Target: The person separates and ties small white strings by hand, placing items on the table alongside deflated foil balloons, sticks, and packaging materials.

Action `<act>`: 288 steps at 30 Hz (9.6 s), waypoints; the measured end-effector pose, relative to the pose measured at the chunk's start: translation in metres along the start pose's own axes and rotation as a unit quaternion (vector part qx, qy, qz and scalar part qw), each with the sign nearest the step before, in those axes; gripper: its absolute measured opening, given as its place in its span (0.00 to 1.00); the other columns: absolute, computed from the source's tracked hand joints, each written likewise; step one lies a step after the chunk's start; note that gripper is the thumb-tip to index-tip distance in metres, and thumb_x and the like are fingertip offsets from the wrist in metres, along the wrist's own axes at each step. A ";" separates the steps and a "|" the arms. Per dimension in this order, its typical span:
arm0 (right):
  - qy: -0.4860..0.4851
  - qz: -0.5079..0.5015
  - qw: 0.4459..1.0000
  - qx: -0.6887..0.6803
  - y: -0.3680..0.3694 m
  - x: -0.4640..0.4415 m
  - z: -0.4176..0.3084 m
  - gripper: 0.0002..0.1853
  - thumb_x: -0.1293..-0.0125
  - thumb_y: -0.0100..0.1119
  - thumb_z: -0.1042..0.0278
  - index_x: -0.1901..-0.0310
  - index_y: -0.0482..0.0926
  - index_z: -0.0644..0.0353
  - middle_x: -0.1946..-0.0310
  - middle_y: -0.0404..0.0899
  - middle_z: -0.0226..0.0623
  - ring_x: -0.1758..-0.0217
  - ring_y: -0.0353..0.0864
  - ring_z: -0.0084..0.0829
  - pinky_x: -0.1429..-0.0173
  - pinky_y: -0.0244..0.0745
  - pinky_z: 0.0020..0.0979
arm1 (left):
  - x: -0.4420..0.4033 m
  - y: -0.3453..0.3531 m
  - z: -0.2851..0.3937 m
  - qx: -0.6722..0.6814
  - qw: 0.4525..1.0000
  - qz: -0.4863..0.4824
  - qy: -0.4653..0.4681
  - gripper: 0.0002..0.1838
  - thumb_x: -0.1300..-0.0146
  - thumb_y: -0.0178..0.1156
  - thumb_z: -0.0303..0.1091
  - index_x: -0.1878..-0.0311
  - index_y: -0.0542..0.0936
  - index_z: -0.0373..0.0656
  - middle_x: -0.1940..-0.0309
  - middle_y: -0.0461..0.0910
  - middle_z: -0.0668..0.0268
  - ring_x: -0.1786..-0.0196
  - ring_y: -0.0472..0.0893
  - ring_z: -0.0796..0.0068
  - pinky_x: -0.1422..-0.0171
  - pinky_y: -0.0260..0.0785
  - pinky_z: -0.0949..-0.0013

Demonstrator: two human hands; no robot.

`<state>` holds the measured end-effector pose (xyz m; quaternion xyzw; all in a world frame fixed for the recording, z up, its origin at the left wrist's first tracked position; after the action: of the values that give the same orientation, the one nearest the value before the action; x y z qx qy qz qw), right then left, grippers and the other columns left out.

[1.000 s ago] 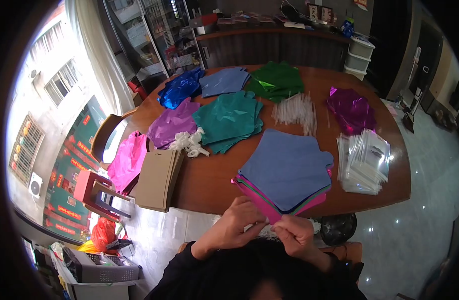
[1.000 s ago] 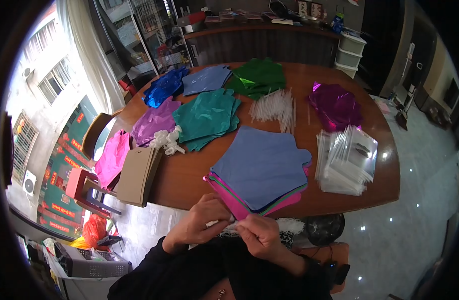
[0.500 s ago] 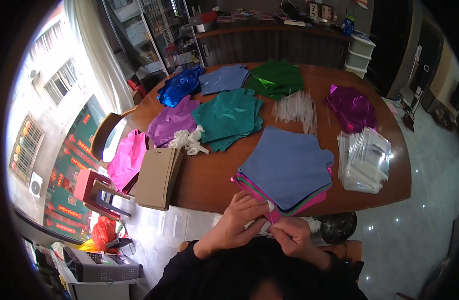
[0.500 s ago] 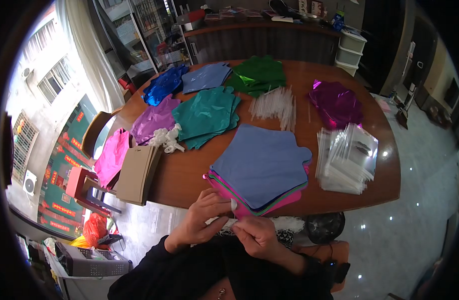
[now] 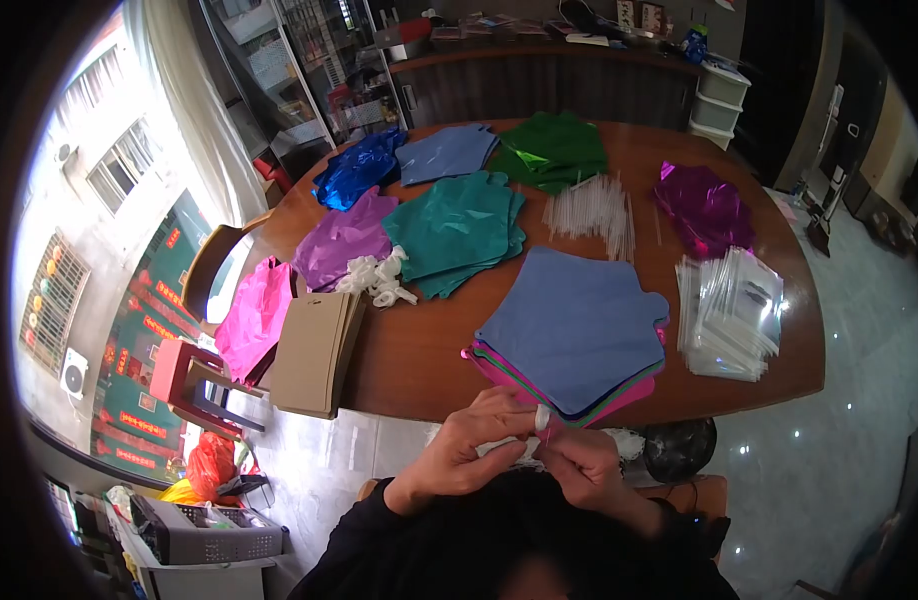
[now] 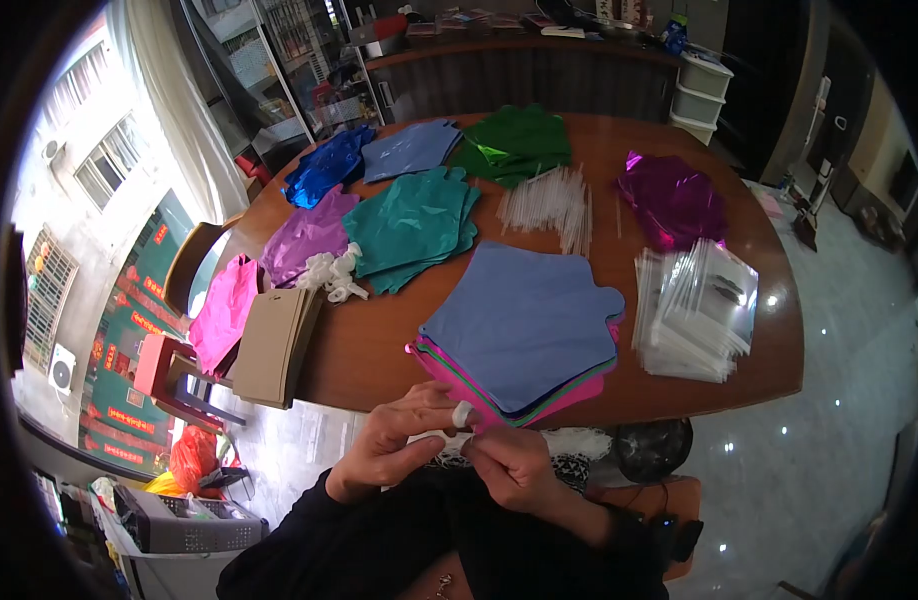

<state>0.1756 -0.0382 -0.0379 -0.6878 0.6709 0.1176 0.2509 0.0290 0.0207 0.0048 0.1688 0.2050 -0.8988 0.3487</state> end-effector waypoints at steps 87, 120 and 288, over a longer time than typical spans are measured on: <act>0.031 -0.016 0.998 0.048 0.001 0.010 0.003 0.09 0.34 0.66 0.73 0.65 0.73 0.59 0.77 0.75 0.30 0.80 0.67 0.28 0.72 0.64 0.29 | 0.022 0.015 -0.018 0.031 0.994 0.031 -0.098 0.09 0.36 0.61 0.17 0.55 0.79 0.40 0.55 0.78 0.65 0.53 0.74 0.73 0.45 0.67 0.70; -0.046 -0.037 0.997 0.053 0.012 0.009 -0.007 0.12 0.43 0.65 0.86 0.59 0.80 0.62 0.62 0.82 0.38 0.71 0.75 0.30 0.65 0.72 0.28 | 0.053 0.015 -0.032 0.329 0.883 0.134 -0.308 0.03 0.34 0.63 0.19 0.63 0.80 0.38 0.69 0.82 0.64 0.71 0.76 0.81 0.65 0.69 0.80; -0.044 -0.123 0.991 -0.004 0.015 -0.003 -0.001 0.05 0.39 0.62 0.82 0.63 0.81 0.62 0.73 0.76 0.34 0.73 0.70 0.34 0.68 0.66 0.32 | 0.042 -0.002 -0.023 0.240 0.936 0.147 -0.212 0.09 0.40 0.61 0.17 0.59 0.87 0.34 0.60 0.88 0.60 0.67 0.77 0.70 0.61 0.69 0.72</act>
<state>0.1604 -0.0358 -0.0381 -0.7605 0.5689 0.1183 0.2898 0.0018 0.0099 -0.0328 0.0816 -0.1229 -0.8750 0.4612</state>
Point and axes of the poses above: each hand's wrist, its own x-axis away from the middle knuckle, its own y-axis out of the palm, z = x × y, the point moved 5 cm from there along -x, towards the middle knuckle
